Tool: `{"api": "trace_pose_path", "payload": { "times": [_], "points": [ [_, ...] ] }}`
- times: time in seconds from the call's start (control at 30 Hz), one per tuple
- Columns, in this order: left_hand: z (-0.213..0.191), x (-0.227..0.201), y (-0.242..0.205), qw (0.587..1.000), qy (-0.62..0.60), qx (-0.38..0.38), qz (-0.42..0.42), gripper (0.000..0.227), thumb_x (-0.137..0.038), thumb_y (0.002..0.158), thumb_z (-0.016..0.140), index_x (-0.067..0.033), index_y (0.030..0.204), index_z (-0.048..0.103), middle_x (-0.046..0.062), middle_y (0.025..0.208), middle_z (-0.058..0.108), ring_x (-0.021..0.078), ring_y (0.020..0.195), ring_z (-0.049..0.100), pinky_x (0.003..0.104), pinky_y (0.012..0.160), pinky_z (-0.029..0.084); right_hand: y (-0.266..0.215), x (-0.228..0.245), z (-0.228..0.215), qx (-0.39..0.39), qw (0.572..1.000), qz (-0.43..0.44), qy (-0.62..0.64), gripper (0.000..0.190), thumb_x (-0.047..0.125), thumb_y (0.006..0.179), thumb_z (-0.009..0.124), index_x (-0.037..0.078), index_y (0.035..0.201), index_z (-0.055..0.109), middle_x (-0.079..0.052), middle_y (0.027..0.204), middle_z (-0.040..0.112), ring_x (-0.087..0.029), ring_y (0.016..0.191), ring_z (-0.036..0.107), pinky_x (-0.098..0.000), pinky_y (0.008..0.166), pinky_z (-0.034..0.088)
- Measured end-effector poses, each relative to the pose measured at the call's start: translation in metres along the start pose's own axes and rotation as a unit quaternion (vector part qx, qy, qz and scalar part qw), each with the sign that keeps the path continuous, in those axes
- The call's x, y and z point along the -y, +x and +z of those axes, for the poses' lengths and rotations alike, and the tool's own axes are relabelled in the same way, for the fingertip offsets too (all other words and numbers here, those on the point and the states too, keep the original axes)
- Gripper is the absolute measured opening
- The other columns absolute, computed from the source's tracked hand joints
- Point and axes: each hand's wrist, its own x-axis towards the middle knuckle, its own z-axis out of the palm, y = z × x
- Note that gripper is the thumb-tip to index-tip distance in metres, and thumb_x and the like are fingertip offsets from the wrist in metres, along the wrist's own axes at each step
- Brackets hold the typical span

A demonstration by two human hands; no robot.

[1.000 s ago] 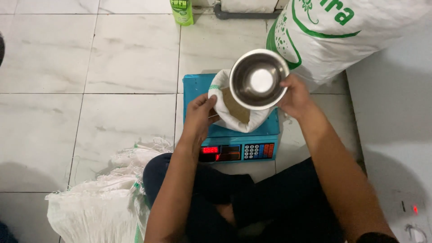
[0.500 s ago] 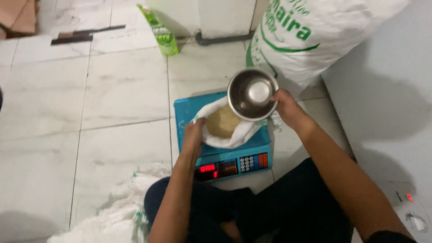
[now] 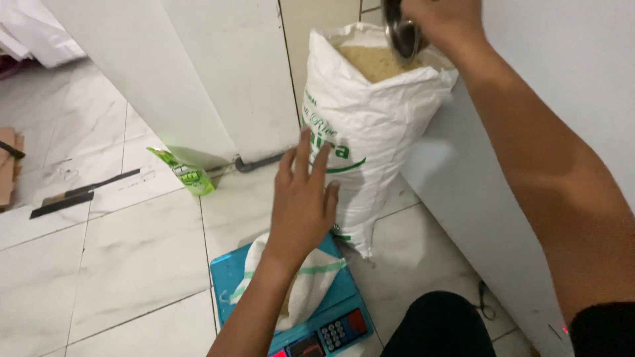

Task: The person scoops rice from a large sack into a metal bowl and pours it into a small white bag placed on a digital scale. The person repeats this process multiple times to fill the bag.

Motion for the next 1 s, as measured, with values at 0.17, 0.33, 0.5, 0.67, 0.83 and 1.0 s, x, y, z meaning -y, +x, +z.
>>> {"api": "trace_pose_path", "payload": {
  "times": [0.17,0.33,0.5,0.67,0.83,1.0],
  "points": [
    [0.053,0.004,0.092,0.989,0.15,-0.006,0.009,0.056,-0.024,0.096,0.056,-0.0197,0.149,0.038,0.006,0.161,0.023,0.0316,0.095,0.055,0.042,0.059,0.051,-0.003,0.021,0.031,0.179,0.953,0.167,-0.176,0.071,0.056,0.061,0.072,0.003,0.108,0.065,-0.016,0.111,0.067,-0.035,0.099,0.065,-0.0401,0.076,0.051],
    [0.071,0.025,0.138,0.991,0.107,0.04,-0.062,0.049,-0.037,0.098,0.039,-0.0183,0.144,0.038,0.003,0.123,0.06,0.0378,0.082,0.063,0.053,0.052,0.048,-0.023,0.056,0.029,0.217,0.942,0.24,-0.09,0.046,0.052,0.062,0.061,0.011,0.084,0.063,-0.005,0.09,0.067,-0.025,0.082,0.063,-0.0358,0.063,0.045],
    [0.057,0.02,0.131,0.985,-0.013,0.133,-0.11,0.025,-0.029,0.099,0.041,-0.0124,0.11,0.057,0.013,0.113,0.043,0.0369,0.081,0.057,0.052,0.051,0.048,-0.029,0.04,0.035,0.17,0.924,0.332,0.078,0.053,0.056,0.065,0.058,0.01,0.089,0.065,-0.001,0.087,0.064,-0.018,0.079,0.059,-0.0332,0.065,0.043],
    [0.051,0.014,0.098,0.995,-0.055,0.085,-0.019,0.039,-0.013,0.092,0.054,-0.0076,0.131,0.047,0.019,0.139,0.035,0.0381,0.092,0.058,0.049,0.063,0.05,-0.034,0.032,0.035,0.114,0.893,0.385,0.205,0.059,0.05,0.072,0.049,0.009,0.113,0.061,-0.008,0.106,0.064,-0.026,0.093,0.064,-0.0389,0.069,0.055],
    [0.025,0.006,0.035,0.995,-0.085,0.043,-0.002,0.052,-0.014,0.094,0.058,-0.0074,0.143,0.043,0.021,0.159,0.017,0.0444,0.122,0.052,0.051,0.086,0.052,-0.036,0.016,0.044,0.092,0.821,0.44,0.353,0.055,0.04,0.082,0.046,0.01,0.127,0.054,-0.01,0.118,0.06,-0.026,0.104,0.063,-0.041,0.075,0.063],
    [0.011,0.032,-0.081,0.933,-0.163,0.021,-0.321,0.034,-0.032,0.089,0.06,-0.0185,0.12,0.064,0.011,0.149,0.035,0.0302,0.129,0.045,0.043,0.083,0.054,-0.021,-0.035,0.067,0.049,0.764,0.46,0.45,0.048,0.034,0.087,0.041,0.01,0.125,0.059,-0.016,0.107,0.069,-0.03,0.097,0.068,-0.0461,0.074,0.063]
  ]
}}
